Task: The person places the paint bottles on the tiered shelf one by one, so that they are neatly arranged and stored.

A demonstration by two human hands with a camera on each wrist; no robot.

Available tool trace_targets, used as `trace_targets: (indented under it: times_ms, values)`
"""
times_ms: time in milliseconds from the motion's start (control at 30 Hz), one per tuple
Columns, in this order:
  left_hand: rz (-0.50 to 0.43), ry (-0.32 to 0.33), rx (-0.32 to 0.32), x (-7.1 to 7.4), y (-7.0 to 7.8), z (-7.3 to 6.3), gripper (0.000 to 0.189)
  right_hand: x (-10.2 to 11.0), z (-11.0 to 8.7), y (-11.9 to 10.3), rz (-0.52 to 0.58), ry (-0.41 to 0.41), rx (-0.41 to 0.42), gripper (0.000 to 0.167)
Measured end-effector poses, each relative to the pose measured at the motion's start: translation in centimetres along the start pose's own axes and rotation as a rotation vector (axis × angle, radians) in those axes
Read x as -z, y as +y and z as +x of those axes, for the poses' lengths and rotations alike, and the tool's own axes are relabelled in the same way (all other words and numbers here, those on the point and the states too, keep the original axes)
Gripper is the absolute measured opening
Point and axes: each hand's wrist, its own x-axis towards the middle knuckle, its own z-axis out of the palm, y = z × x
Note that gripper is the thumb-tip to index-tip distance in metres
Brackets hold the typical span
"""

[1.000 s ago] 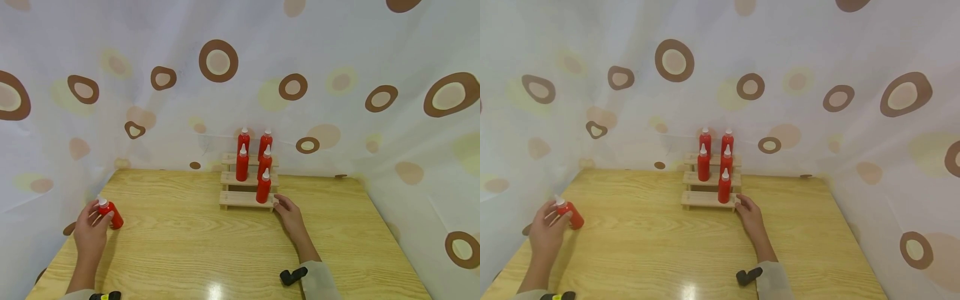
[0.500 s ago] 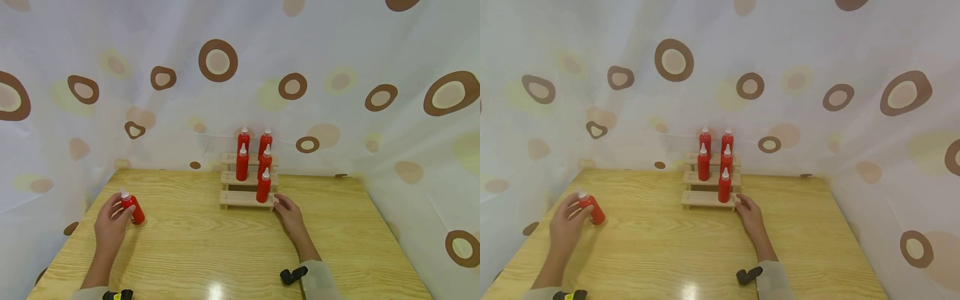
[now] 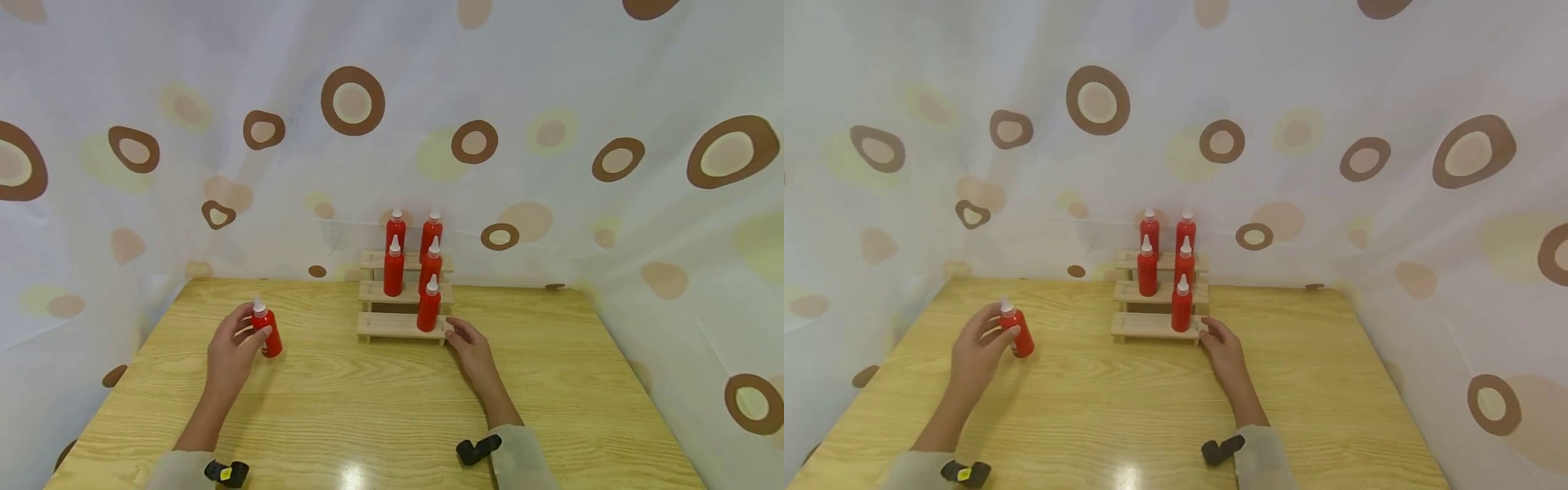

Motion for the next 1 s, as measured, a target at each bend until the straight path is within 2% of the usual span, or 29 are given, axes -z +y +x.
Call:
trace_targets:
  times_ms: [200, 433, 767, 1000]
  values:
    - [0.002, -0.068, -0.046, -2.9, 0.6, 0.7, 0.055, 0.0, 0.1, 0.0, -0.021, 0.005, 0.013, 0.041]
    - [-0.067, -0.132, -0.092, -6.4, 1.4, 1.3, 0.051, 0.0, 0.0, -0.1, -0.013, -0.004, -0.002, 0.041]
    - [-0.113, -0.169, -0.166, -11.4, 2.9, 2.1, 0.049, 0.1, 0.1, -0.1, -0.005, 0.002, 0.005, 0.04]
    - [-0.132, -0.202, -0.195, -14.1, 3.8, 2.7, 0.047, 0.1, 0.1, 0.2, -0.006, -0.004, -0.005, 0.04]
